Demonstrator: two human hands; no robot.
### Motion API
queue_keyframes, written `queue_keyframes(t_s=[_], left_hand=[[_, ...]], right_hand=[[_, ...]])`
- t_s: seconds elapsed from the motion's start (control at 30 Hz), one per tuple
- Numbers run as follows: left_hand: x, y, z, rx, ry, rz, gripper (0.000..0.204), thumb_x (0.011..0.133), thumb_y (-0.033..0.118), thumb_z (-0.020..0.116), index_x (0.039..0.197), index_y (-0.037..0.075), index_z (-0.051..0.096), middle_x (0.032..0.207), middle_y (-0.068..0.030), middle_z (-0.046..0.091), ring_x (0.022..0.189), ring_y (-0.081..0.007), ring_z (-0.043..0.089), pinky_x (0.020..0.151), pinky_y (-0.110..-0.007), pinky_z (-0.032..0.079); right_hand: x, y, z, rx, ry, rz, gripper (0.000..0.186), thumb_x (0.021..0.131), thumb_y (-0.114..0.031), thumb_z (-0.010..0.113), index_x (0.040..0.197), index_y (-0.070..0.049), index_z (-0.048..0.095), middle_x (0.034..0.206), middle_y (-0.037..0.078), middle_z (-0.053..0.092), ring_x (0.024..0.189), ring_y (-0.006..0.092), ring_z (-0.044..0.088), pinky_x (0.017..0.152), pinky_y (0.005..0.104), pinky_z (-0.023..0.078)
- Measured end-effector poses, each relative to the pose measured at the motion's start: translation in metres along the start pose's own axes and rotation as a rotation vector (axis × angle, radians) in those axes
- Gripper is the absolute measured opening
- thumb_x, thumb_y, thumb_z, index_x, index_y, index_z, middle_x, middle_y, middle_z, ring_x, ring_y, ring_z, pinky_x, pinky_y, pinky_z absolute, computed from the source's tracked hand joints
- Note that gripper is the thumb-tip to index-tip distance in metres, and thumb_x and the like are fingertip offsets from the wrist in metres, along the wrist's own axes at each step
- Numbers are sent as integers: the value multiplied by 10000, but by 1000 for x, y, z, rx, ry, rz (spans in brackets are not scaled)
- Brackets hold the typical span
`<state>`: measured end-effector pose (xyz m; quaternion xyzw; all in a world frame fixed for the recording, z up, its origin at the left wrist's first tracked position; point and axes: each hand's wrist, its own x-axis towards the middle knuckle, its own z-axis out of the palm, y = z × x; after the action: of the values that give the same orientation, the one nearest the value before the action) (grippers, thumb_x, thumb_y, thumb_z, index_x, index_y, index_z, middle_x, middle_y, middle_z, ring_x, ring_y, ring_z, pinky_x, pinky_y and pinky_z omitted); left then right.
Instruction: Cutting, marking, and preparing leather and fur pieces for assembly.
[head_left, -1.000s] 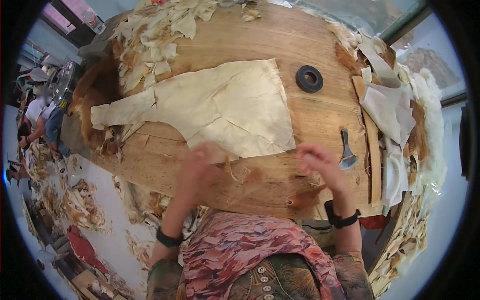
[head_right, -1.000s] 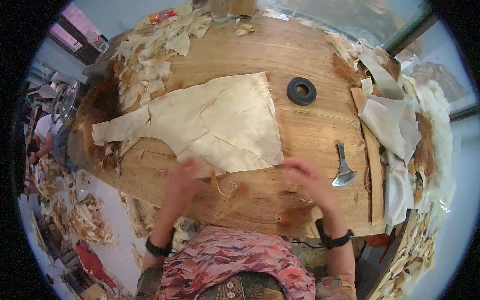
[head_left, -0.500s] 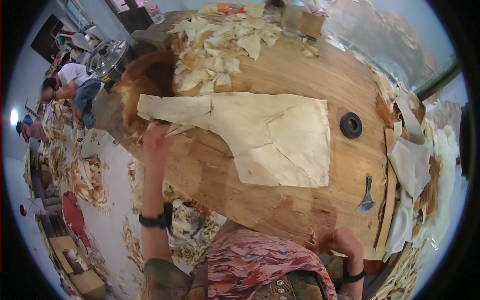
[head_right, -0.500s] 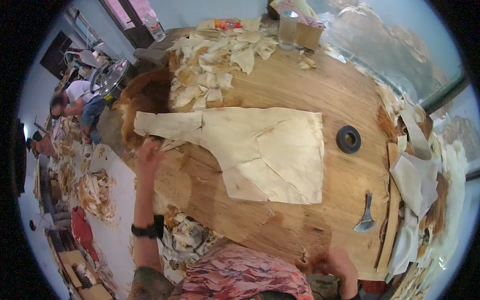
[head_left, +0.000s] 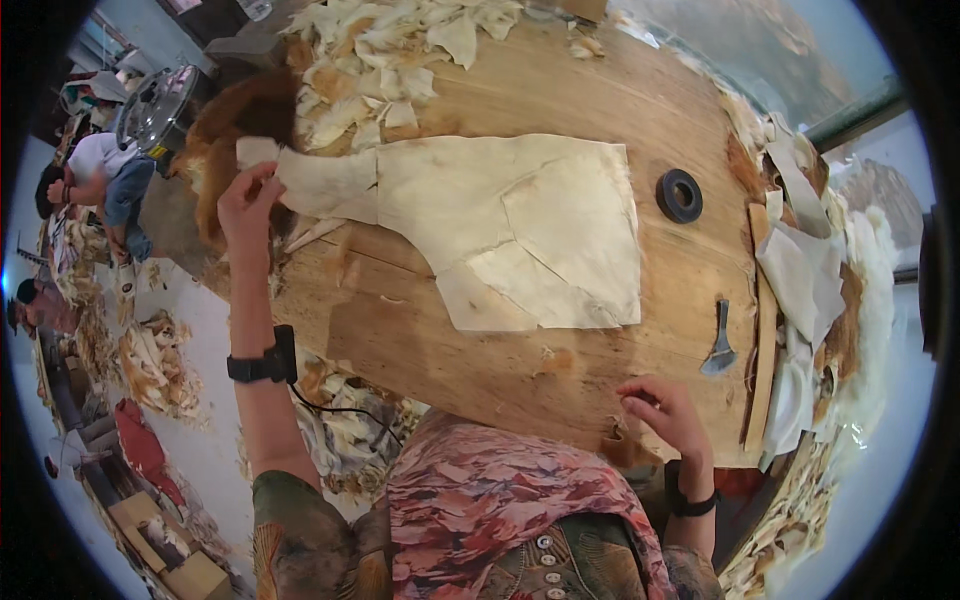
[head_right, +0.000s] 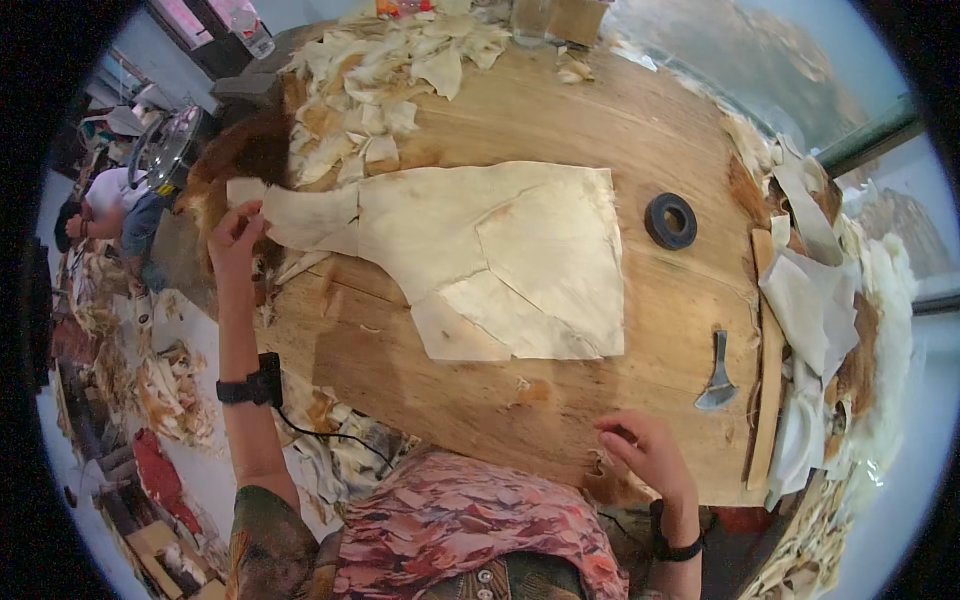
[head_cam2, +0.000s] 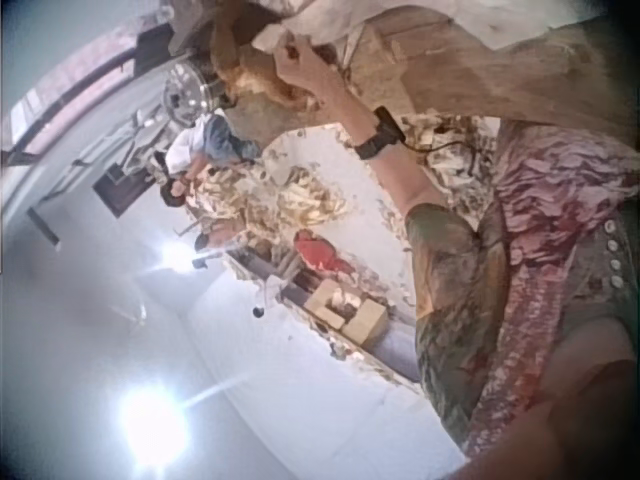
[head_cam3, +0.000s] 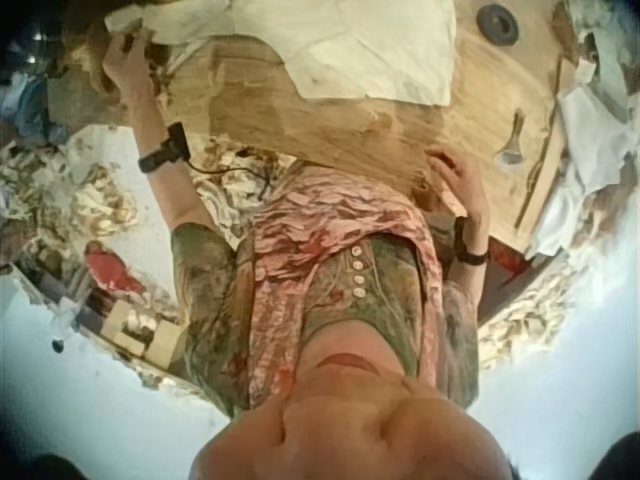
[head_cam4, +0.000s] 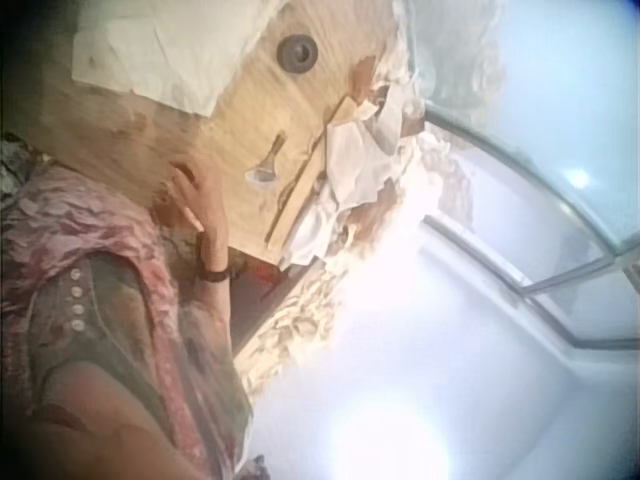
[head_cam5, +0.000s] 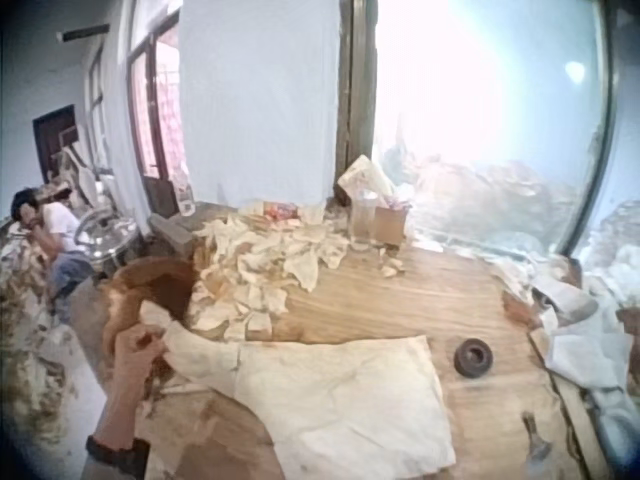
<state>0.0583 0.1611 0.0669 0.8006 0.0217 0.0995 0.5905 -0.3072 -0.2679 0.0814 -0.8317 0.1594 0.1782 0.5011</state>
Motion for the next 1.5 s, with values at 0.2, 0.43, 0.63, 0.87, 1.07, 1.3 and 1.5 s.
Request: queue_keyframes(t_s=[0.2, 0.43, 0.63, 0.87, 1.07, 1.3, 1.5], left_hand=[[-91, 112, 108, -172, -725, 351, 394, 882, 40, 618, 1273, 59, 583, 1118, -28, 618, 919, -101, 596, 813, -234, 473], [-81, 67, 107, -114, -783, 91, 430, 882, 83, 634, 1304, 62, 558, 1152, -41, 607, 1020, -137, 572, 917, -284, 448], [-31, -15, 106, 68, -511, 24, 433, 868, 153, 676, 1254, -11, 568, 1044, -57, 615, 928, -121, 576, 783, -283, 490], [-26, -16, 143, -21, -655, -148, 308, 821, 183, 717, 1017, -14, 585, 952, -48, 584, 849, -134, 545, 728, -306, 458], [-29, -37, 168, 114, -627, -36, 368, 800, 107, 705, 1112, -26, 565, 1015, -95, 610, 883, -160, 569, 767, -300, 465], [-55, 101, 182, -105, -657, 2, 391, 850, -6, 602, 1231, -31, 518, 1127, -85, 604, 1004, -163, 580, 877, -308, 468], [-107, 216, 274, -659, -950, 174, 578, 965, 134, 544, 1471, 15, 294, 1457, -146, 406, 1325, -221, 414, 1080, -331, 339]], right_hand=[[34, -3, -13, 326, 59, 34, 198, 905, -99, 634, 1059, 26, 648, 885, 31, 645, 807, 92, 603, 709, 255, 501], [95, 9, -29, 497, 444, 4, 391, 879, -153, 684, 1207, 26, 568, 1003, 44, 619, 901, 107, 593, 791, 261, 493], [146, 17, -31, 435, 524, 14, 485, 857, -246, 716, 1225, 29, 560, 975, 33, 606, 889, 103, 574, 729, 242, 478], [173, -33, -38, -47, 542, 2, 634, 747, -450, 742, 1134, 34, 608, 905, 173, 661, 816, 265, 645, 731, 367, 511], [209, -11, -24, -104, 591, 15, 454, 730, -387, 743, 959, -5, 657, 869, 198, 676, 815, 331, 653, 724, 426, 504], [160, -30, -93, 802, 503, -269, 229, 783, -218, 726, 919, -37, 697, 761, 44, 685, 626, 110, 626, 575, 291, 510], [47, 36, -267, 776, 1180, -295, 276, 867, -219, 696, 1022, -5, 619, 856, 56, 658, 728, 131, 633, 646, 293, 533]])
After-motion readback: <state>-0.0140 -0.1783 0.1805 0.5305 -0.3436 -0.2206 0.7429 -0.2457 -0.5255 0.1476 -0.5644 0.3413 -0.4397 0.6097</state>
